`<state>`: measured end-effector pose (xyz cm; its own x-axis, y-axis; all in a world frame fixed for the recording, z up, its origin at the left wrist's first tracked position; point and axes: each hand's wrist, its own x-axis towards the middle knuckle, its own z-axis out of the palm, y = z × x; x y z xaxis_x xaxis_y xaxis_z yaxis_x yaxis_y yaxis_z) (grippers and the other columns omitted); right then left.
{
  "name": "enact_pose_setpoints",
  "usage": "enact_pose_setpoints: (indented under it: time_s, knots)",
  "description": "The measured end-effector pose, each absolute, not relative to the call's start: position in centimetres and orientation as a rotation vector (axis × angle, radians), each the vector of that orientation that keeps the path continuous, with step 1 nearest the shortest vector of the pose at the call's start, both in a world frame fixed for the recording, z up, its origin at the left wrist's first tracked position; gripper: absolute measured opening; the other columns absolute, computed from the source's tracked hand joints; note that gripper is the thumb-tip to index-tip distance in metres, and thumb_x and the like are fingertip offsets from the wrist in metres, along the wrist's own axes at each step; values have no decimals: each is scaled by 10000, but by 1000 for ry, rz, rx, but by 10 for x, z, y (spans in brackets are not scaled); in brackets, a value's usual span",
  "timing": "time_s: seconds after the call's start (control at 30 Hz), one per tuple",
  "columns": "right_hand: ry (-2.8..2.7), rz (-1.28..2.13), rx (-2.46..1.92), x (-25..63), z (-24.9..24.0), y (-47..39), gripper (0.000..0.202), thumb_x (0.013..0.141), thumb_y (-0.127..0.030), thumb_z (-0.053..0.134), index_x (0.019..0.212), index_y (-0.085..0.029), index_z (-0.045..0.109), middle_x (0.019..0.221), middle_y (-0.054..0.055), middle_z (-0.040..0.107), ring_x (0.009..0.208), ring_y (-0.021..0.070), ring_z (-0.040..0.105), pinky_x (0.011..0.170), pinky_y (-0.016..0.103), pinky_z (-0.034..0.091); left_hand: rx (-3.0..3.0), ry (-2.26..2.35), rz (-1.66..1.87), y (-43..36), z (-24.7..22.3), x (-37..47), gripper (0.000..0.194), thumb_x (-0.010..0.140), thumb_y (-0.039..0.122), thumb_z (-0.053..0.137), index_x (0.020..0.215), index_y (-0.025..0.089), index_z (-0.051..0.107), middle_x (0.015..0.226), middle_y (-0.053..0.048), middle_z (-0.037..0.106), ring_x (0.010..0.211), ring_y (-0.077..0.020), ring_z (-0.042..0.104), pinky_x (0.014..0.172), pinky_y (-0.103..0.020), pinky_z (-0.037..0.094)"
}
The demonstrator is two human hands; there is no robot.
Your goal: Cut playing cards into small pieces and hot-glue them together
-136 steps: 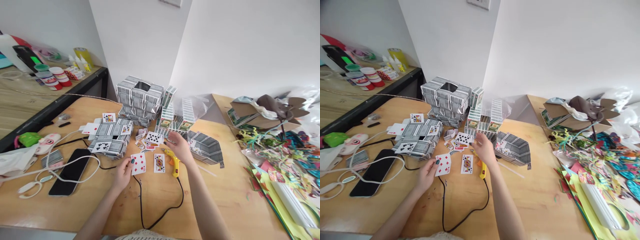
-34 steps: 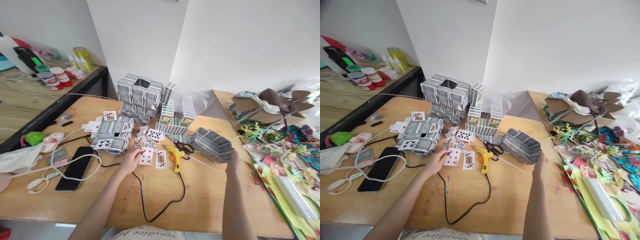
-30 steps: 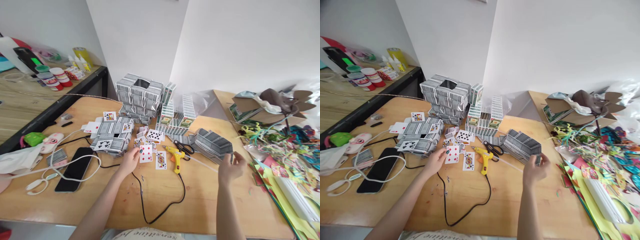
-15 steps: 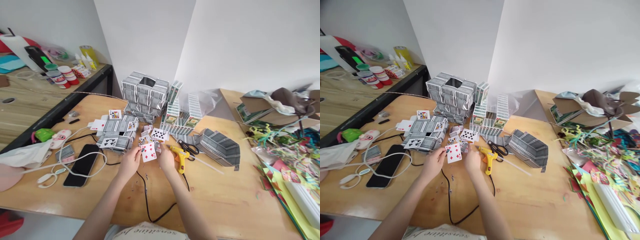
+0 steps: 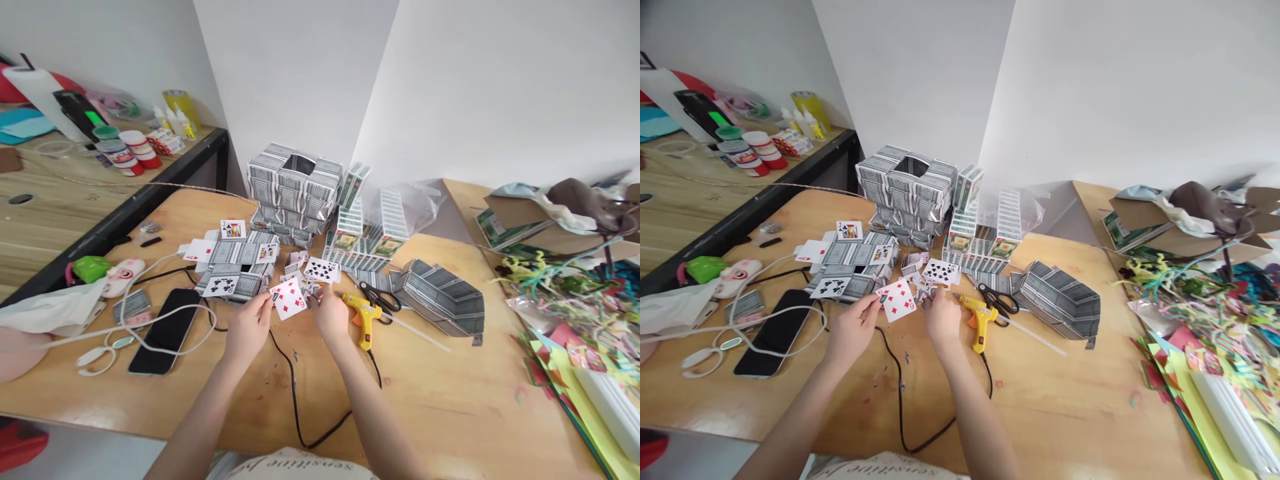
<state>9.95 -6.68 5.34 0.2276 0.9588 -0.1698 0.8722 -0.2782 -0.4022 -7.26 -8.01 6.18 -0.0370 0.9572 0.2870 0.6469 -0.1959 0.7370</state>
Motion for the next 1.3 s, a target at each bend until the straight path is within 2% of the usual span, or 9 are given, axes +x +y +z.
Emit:
enact_pose_setpoints:
  time_s: [0.07,0.13,0.27,0.47,0.63,0.83,0.97,1.1,1.3]
  knots:
    - [-1610,619,-2124,110,59,-72,166,810,-325,492,742,-183,544,644,47,649,597,183,602,549,251,396,1829,1649,1156,-78,64,-70,191,758,269,524,866,207,669,758,-60,702,653,-203,642,572,-243,445]
    - [-1437,699,-1946,123,67,-77,249,799,-361,489,618,-190,495,519,4,576,491,145,539,492,232,366,1757,1600,1205,-77,67,-67,175,730,263,561,842,215,687,756,-51,707,629,-198,641,568,-244,459]
    - [-1095,1151,-1553,143,84,-85,296,761,-444,519,616,-191,471,434,-48,488,351,95,434,372,207,308,1654,1484,1228,-76,72,-57,147,704,263,594,800,224,698,768,-37,708,606,-186,639,581,-252,494]
    - [-869,1441,-1311,146,89,-90,286,678,-416,636,635,-166,503,516,-41,548,398,75,501,384,189,376,1552,1338,1098,-75,68,-43,133,706,290,604,790,205,662,766,-41,696,678,-191,650,618,-259,506]
    - [-853,1452,-1311,148,91,-95,283,677,-413,638,635,-166,507,493,-43,536,408,75,506,383,185,406,1382,1216,992,-77,79,-32,131,719,302,577,739,174,555,725,-29,662,691,-162,628,619,-240,484]
    - [-830,1428,-1342,147,100,-101,276,655,-415,651,655,-166,533,544,-34,555,427,82,529,368,181,435,1038,1058,1049,-81,92,-18,189,656,234,619,675,171,442,565,50,559,499,-66,504,505,-169,404]
    - [-825,1377,-1365,143,99,-104,270,683,-420,629,667,-168,533,501,-34,557,390,89,525,362,190,446,899,1046,1094,-83,92,-11,215,639,220,630,675,172,424,538,72,531,460,-44,467,497,-157,389]
    - [-846,1305,-1403,140,101,-106,261,699,-398,616,634,-163,524,449,-35,550,342,81,501,354,187,447,837,1022,1097,-85,90,-8,222,631,232,644,717,174,447,593,54,578,512,-68,526,527,-180,421]
    - [-814,1291,-1404,137,107,-107,273,688,-385,618,584,-167,490,427,-34,548,331,96,520,332,189,447,760,945,1086,-89,82,-10,283,623,211,620,899,159,584,823,-28,670,745,-167,619,668,-276,484]
